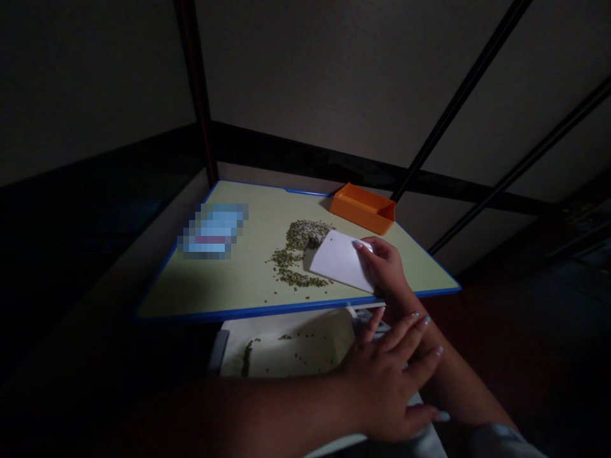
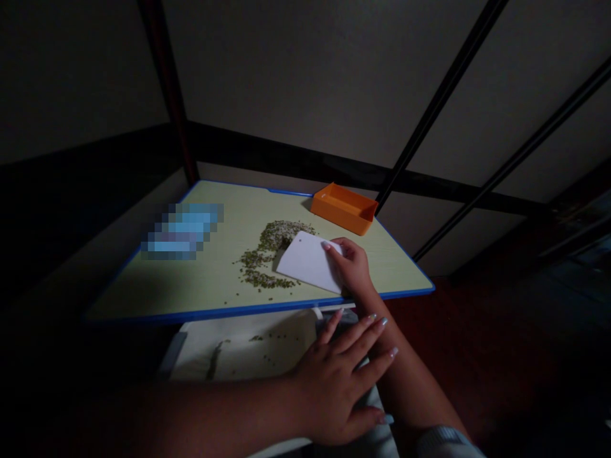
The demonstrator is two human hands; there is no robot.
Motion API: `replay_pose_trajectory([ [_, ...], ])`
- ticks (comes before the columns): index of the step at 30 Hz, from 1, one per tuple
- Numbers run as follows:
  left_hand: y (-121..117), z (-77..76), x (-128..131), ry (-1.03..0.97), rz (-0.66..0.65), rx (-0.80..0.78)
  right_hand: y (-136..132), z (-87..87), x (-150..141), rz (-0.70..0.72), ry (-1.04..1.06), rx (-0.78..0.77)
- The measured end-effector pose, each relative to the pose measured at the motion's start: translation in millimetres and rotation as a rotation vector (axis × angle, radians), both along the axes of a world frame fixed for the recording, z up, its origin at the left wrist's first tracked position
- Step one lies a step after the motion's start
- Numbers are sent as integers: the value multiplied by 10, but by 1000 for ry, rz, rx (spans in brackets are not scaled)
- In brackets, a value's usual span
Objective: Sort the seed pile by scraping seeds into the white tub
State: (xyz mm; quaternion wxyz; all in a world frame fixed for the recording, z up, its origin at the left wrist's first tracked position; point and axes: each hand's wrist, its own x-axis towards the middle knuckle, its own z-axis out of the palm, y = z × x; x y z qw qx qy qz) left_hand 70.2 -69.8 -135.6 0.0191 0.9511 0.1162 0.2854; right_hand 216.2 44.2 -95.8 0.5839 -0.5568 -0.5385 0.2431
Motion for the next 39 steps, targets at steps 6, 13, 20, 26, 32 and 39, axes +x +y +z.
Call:
replay_pose_trajectory([
  [6, 0, -40, 21, -17, 18, 25, -120, -12, 73, 26, -26, -9],
  [13, -7, 12, -22, -10, 17, 5, -162, -15, 136, 2, -81, -17],
  [20, -1, -18, 7, -10, -4, -18, -190, 15, 144, 25, -105, -1],
  [26, 7, -56, 40, -19, -16, -29, -172, 36, 54, 41, -165, 14],
  [32, 2, -27, 26, -34, 2, -9, -106, 44, -147, 99, -177, 19],
  [39, -5, 15, 6, -13, 19, 3, -43, 32, -284, 140, -179, 33],
])
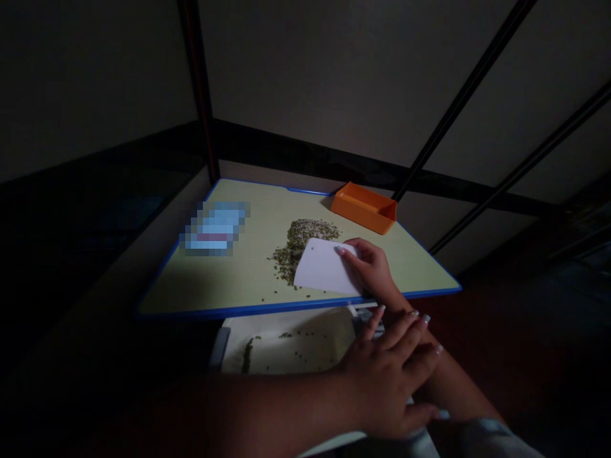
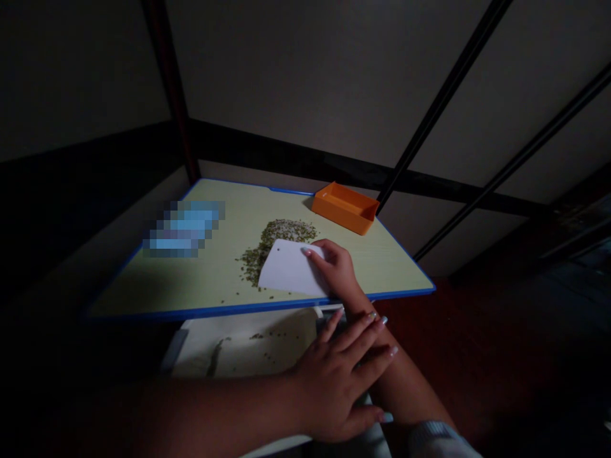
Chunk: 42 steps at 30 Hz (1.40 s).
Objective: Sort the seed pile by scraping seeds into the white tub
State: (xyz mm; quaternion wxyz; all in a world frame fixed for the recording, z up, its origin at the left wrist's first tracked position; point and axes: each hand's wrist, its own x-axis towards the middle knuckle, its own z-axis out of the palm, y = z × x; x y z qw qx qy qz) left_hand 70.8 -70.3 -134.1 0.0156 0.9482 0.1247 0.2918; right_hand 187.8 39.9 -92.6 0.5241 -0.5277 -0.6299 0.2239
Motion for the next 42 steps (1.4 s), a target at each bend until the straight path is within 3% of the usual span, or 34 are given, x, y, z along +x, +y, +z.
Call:
replay_pose_trajectory([
  [6, 2, 45, -30, 1, -6, -13, -7, -2, 11, 6, 26, -11],
  [38, 6, -48, 33, -19, -15, -13, 27, -30, -104, 25, -3, 13],
  [42, 9, -56, 36, -28, -11, -7, 29, -37, -147, -23, -31, 21],
])
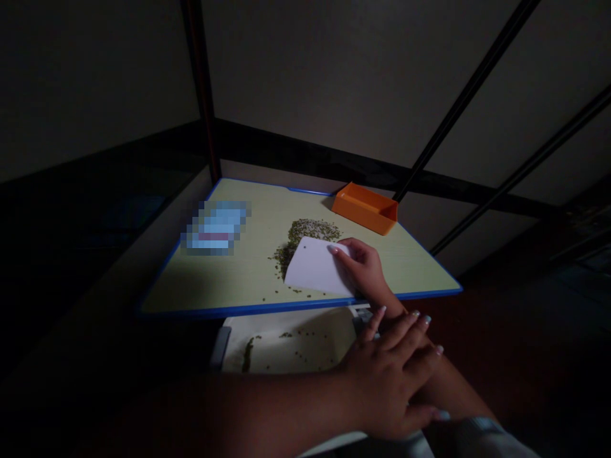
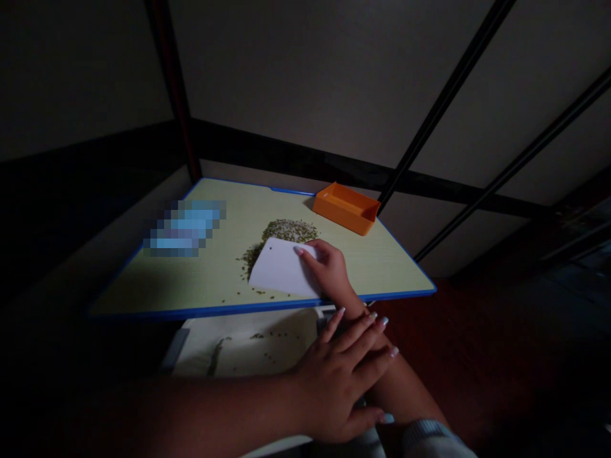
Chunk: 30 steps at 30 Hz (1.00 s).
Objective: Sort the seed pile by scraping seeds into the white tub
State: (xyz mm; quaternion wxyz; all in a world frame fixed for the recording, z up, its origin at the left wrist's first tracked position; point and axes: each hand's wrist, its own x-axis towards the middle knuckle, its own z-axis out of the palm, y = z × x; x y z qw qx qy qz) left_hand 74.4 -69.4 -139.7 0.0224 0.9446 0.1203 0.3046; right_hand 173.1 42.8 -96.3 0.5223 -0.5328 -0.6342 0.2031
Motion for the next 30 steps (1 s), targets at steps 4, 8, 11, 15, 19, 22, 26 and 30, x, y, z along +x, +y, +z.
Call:
replay_pose_trajectory([
  [4, 0, 19, -10, 7, 3, 2, -21, 5, -44, -46, -22, 7],
  [8, -6, 43, -25, 18, 10, 6, -53, 8, -66, -72, -18, 9],
  [11, -9, 52, -30, 19, 16, 6, -70, 5, -58, -103, 6, -4],
  [15, -11, 64, -41, 24, 21, 22, -85, 4, -52, -83, 40, -11],
  [19, -10, 51, -33, 18, 31, 39, -91, 7, -69, -73, 44, -11],
  [22, -8, 16, -6, 5, 40, 53, -85, 3, -78, -94, 21, -10],
  [26, -10, 10, -4, -7, 50, 63, -77, -6, -78, -124, 12, -6],
  [30, -16, 89, -71, 21, 40, 48, -78, -10, -85, -141, 16, -11],
])
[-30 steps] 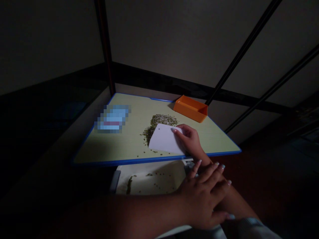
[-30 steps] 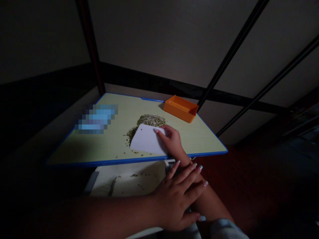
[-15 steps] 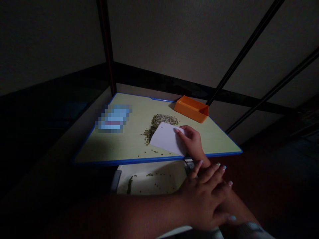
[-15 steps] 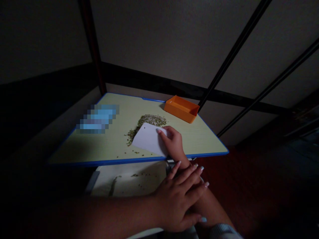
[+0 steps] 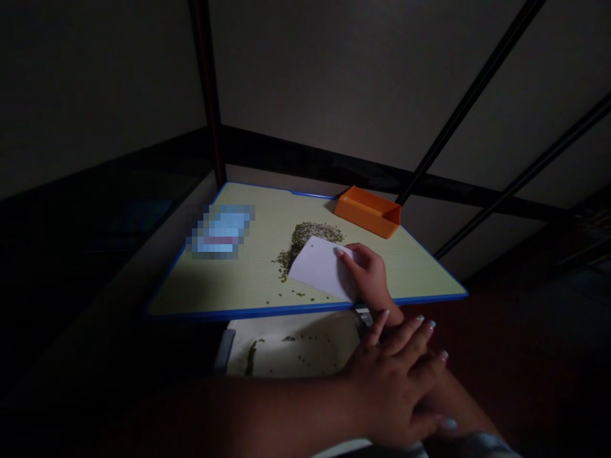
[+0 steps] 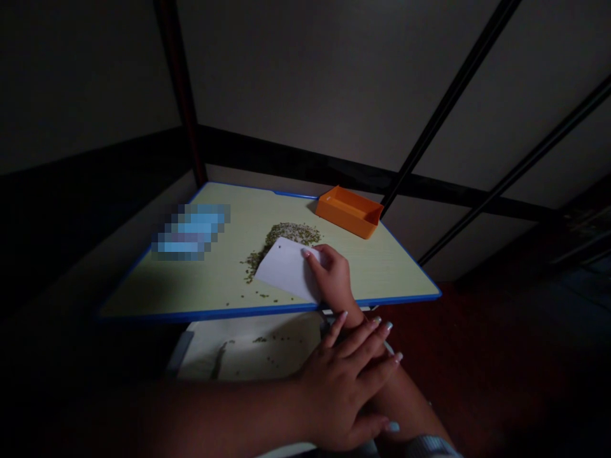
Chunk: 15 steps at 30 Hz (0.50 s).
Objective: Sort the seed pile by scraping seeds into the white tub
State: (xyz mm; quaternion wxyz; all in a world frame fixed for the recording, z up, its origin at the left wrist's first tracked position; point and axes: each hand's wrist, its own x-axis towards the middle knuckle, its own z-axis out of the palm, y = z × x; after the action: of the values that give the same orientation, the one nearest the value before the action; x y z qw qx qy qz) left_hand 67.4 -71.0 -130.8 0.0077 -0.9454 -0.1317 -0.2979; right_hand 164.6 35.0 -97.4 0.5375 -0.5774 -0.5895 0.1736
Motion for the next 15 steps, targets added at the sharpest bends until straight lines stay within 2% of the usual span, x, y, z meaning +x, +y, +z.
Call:
replay_pose_trajectory([
  [7, 9, 70, -56, 36, 1, 10, 29, -19, -32, 4, 8, 2],
  [15, -25, 144, -112, 116, 88, 129, 32, 0, -104, 3, -53, 20],
])
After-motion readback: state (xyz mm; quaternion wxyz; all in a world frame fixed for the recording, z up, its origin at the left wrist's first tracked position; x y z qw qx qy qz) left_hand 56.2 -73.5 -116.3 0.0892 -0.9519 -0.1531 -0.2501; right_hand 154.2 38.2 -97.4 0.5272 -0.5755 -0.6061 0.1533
